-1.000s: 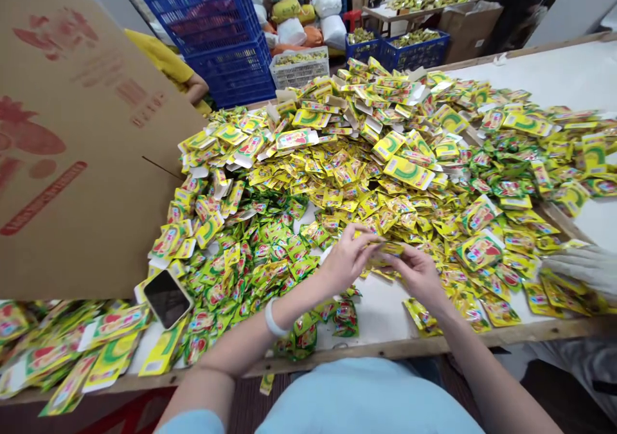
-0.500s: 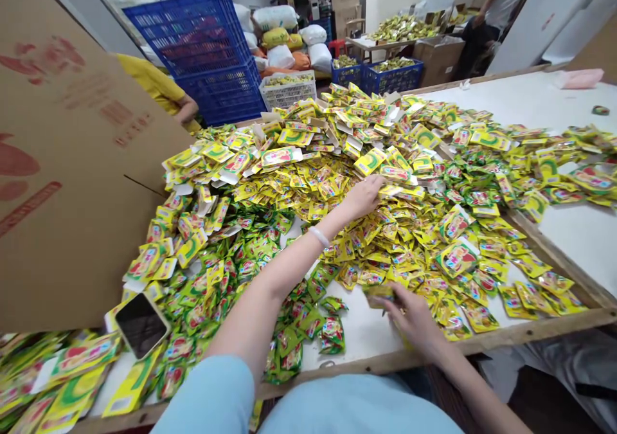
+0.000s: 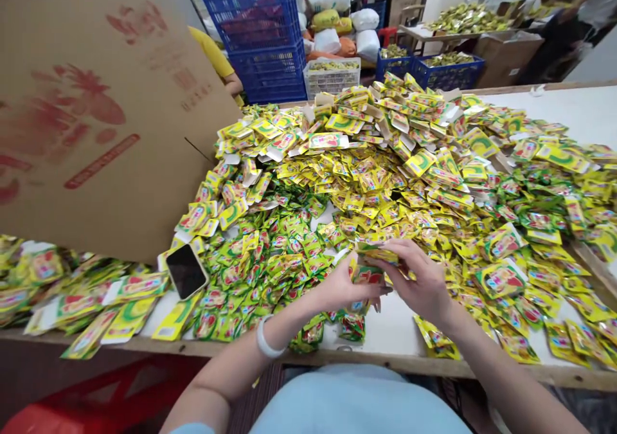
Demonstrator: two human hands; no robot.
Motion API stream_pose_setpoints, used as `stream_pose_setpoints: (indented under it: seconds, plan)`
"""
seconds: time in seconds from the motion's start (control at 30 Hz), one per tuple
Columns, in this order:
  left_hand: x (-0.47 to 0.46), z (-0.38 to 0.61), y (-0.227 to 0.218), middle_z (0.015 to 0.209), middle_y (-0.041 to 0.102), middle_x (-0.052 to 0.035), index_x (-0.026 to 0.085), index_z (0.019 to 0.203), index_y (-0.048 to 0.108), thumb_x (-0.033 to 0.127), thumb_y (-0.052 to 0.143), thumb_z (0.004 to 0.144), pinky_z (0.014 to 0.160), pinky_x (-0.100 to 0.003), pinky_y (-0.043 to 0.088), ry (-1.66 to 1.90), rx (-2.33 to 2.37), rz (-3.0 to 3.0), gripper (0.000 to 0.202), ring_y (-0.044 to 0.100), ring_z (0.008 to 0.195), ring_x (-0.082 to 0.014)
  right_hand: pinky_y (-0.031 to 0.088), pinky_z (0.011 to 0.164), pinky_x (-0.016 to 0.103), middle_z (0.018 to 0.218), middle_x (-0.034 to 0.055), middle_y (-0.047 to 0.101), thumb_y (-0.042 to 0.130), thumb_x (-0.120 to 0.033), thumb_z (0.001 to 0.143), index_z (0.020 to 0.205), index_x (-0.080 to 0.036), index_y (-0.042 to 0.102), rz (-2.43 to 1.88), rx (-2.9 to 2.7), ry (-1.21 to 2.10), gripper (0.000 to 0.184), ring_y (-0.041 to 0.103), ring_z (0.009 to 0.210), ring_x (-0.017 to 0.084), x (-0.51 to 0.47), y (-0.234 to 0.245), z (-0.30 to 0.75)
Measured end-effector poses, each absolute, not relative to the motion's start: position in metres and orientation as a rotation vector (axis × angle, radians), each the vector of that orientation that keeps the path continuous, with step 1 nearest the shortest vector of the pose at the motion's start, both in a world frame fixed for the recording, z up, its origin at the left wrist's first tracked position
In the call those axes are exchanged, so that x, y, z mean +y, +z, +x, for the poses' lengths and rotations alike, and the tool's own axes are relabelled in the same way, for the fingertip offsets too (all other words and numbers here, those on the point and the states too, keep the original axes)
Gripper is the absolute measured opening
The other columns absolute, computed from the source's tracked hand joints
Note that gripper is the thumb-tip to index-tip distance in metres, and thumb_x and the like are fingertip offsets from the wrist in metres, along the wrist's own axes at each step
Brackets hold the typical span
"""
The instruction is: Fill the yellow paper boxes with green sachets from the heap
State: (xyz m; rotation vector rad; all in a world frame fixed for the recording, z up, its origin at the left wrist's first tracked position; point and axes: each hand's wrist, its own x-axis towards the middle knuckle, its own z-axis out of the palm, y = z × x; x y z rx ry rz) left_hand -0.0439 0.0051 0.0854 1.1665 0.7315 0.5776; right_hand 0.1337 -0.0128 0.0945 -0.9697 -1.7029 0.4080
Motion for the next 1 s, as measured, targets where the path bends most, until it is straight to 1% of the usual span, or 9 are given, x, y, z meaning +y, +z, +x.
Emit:
stream_pose_setpoints:
  seconds: [0.17, 0.27, 0.4, 0.53, 0.67, 0.73, 0.8, 0.9, 1.0]
  plan:
    - [0.002, -0.055, 0.087, 0.102, 0.065, -0.0073, 0.019, 0.144, 0.034, 0.029, 0.08, 0.071, 0.078, -0.036, 0.054, 0.578, 0.781, 1.259, 0.087, 0.065, 0.08, -0.0204, 0.055, 0.076, 0.029, 0.092, 0.0061, 0.071, 0.056, -0.019, 0.094, 0.101, -0.022, 0.068, -1.079, -2.013, 0.696, 0.015, 0.068, 0.085, 0.018, -0.018, 0.12, 0.142]
    - [-0.005, -0.053, 0.085, 0.109, 0.064, -0.0098, 0.019, 0.146, 0.034, 0.027, 0.074, 0.075, 0.082, -0.036, 0.054, 0.517, 0.806, 1.311, 0.082, 0.065, 0.087, -0.0215, 0.052, 0.069, 0.027, 0.078, 0.0031, 0.067, 0.058, -0.02, 0.092, 0.087, -0.021, 0.069, -1.189, -2.075, 0.795, 0.012, 0.066, 0.076, 0.017, -0.018, 0.126, 0.144]
    - [-0.015, -0.049, 0.075, 0.122, 0.061, -0.0136, 0.019, 0.148, 0.033, 0.022, 0.074, 0.073, 0.088, -0.036, 0.053, 0.524, 0.821, 1.391, 0.086, 0.064, 0.101, -0.0252, 0.053, 0.069, 0.027, 0.084, 0.0063, 0.068, 0.055, -0.019, 0.092, 0.084, -0.021, 0.069, -1.14, -2.179, 0.846, 0.017, 0.067, 0.078, 0.019, -0.02, 0.126, 0.141]
    - [-0.018, -0.057, 0.073, 0.117, 0.062, -0.0125, 0.018, 0.154, 0.022, 0.019, 0.073, 0.073, 0.082, -0.033, 0.054, 0.451, 0.823, 1.375, 0.095, 0.065, 0.094, -0.0222, 0.054, 0.062, 0.026, 0.09, 0.0078, 0.069, 0.052, -0.03, 0.096, 0.098, -0.022, 0.067, -1.025, -2.158, 1.008, 0.017, 0.067, 0.072, 0.017, -0.023, 0.118, 0.15]
    - [-0.018, -0.062, 0.078, 0.11, 0.065, -0.0106, 0.017, 0.156, 0.015, 0.019, 0.074, 0.072, 0.083, -0.033, 0.053, 0.33, 0.813, 1.44, 0.103, 0.065, 0.093, -0.0225, 0.048, 0.055, 0.024, 0.067, 0.0027, 0.061, 0.044, -0.034, 0.101, 0.08, -0.02, 0.064, -1.064, -2.193, 1.075, 0.032, 0.059, 0.058, 0.014, -0.03, 0.102, 0.159]
    - [-0.017, -0.06, 0.075, 0.117, 0.064, -0.0136, 0.016, 0.157, 0.009, 0.021, 0.076, 0.071, 0.088, -0.036, 0.051, 0.306, 0.784, 1.498, 0.109, 0.065, 0.098, -0.0247, 0.05, 0.057, 0.025, 0.066, 0.0031, 0.061, 0.037, -0.037, 0.103, 0.082, -0.02, 0.067, -1.016, -2.23, 1.184, 0.041, 0.059, 0.057, 0.014, -0.037, 0.094, 0.166]
    - [-0.016, -0.055, 0.07, 0.119, 0.063, -0.0163, 0.014, 0.158, 0.004, 0.022, 0.076, 0.071, 0.089, -0.037, 0.051, 0.266, 0.764, 1.535, 0.112, 0.065, 0.098, -0.0261, 0.054, 0.064, 0.027, 0.081, 0.0068, 0.069, 0.037, -0.042, 0.103, 0.102, -0.021, 0.071, -1.004, -2.223, 1.29, 0.04, 0.065, 0.065, 0.016, -0.047, 0.088, 0.174]
    - [-0.013, -0.043, 0.066, 0.102, 0.068, -0.0109, 0.014, 0.157, -0.002, 0.021, 0.073, 0.073, 0.08, -0.035, 0.052, 0.137, 0.736, 1.528, 0.112, 0.067, 0.084, -0.0231, 0.056, 0.081, 0.033, 0.111, 0.0118, 0.07, 0.052, -0.047, 0.097, 0.122, -0.023, 0.066, -1.106, -2.165, 1.286, 0.038, 0.069, 0.091, 0.021, -0.06, 0.077, 0.182]
    - [-0.013, -0.021, 0.067, 0.096, 0.067, -0.0063, 0.017, 0.157, -0.004, 0.02, 0.073, 0.074, 0.075, -0.03, 0.051, 0.065, 0.69, 1.55, 0.113, 0.066, 0.078, -0.0185, 0.056, 0.074, 0.03, 0.092, 0.0097, 0.071, 0.045, -0.046, 0.1, 0.093, -0.021, 0.072, -1.173, -2.056, 1.186, 0.038, 0.068, 0.084, 0.02, -0.067, 0.073, 0.181]
